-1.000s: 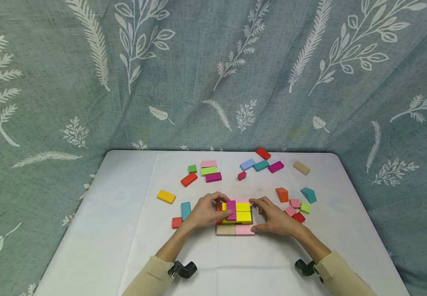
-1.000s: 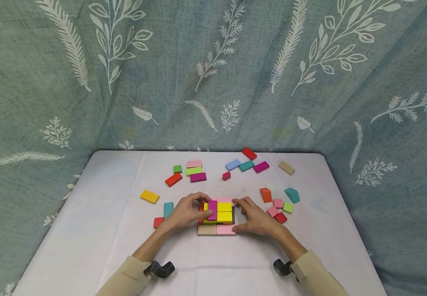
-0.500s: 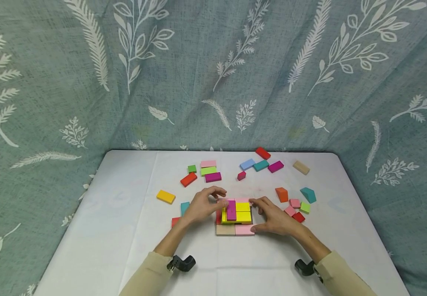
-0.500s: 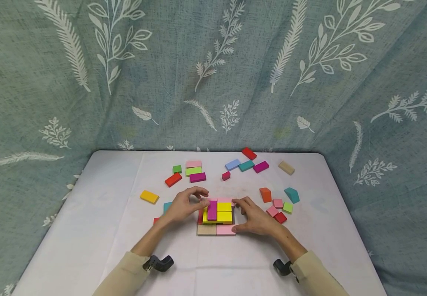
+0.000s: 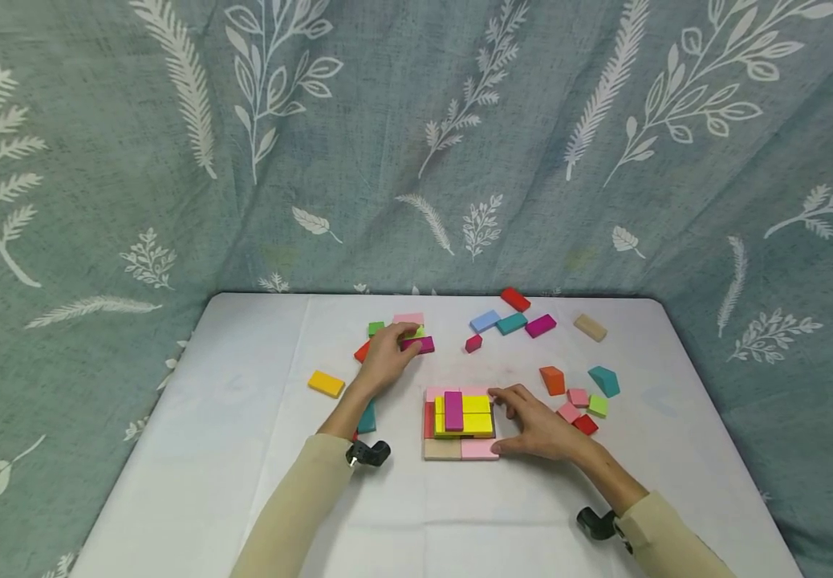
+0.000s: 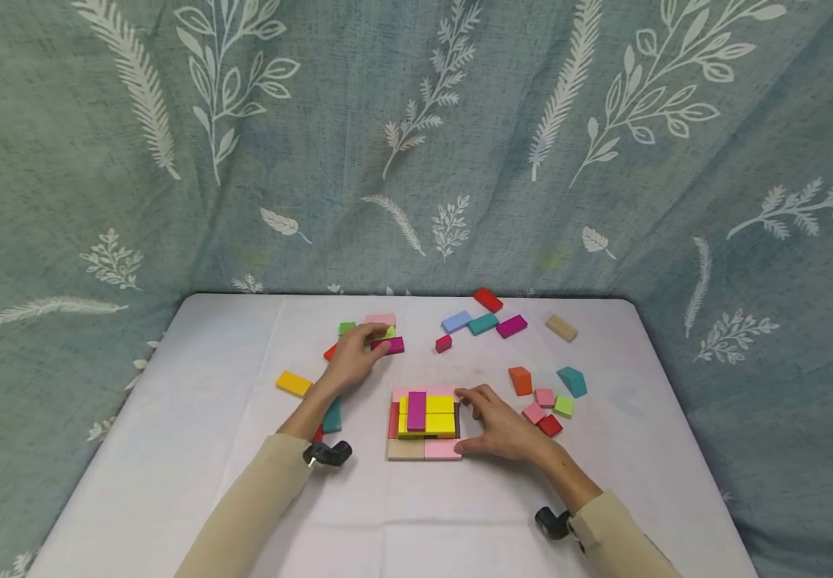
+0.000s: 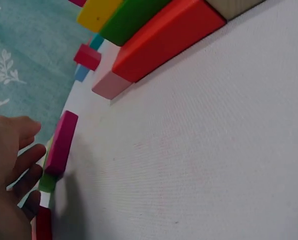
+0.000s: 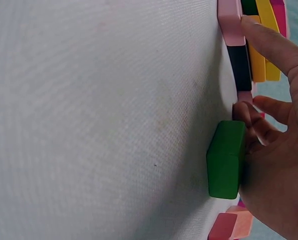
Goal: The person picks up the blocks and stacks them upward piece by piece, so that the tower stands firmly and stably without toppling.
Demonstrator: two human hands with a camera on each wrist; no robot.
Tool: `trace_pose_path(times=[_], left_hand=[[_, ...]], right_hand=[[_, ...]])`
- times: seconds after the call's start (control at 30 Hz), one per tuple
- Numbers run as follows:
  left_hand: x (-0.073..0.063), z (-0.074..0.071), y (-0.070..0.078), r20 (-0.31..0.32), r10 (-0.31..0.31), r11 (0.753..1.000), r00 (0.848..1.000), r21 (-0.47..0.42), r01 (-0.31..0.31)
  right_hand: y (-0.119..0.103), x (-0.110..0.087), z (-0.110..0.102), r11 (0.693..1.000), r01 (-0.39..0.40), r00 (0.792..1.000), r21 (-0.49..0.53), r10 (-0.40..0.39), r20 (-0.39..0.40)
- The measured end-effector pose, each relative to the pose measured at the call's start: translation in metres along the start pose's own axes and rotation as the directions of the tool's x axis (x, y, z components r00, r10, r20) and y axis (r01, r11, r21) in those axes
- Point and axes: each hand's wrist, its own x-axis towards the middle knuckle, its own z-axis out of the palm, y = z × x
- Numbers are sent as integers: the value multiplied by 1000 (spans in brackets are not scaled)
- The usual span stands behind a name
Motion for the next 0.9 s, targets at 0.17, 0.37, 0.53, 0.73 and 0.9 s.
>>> trace_pose_path(times=[0.17, 0.37, 0.53, 0.73, 0.9], left_hand=[[5, 6, -3, -55, -9, 995, 998, 103, 15], [2, 7, 0, -69, 9, 990, 998, 142, 1], [-2, 6, 2, -41, 39, 979, 998, 200, -30], [-6, 6, 7, 22, 18, 971, 1000, 237, -23], [-7, 8, 16, 50, 3, 991, 999, 131, -10]], right_hand=[[0, -1, -1, 1000, 9, 1000, -4, -9, -2], [2, 0, 0, 1000, 15, 1000, 9, -15, 1], [2, 0, 1, 1000, 15, 1000, 11, -15, -1], [1, -1, 0, 1000, 12, 1000, 14, -12, -3], [2, 0, 0, 1000, 13, 1000, 17, -13, -1]])
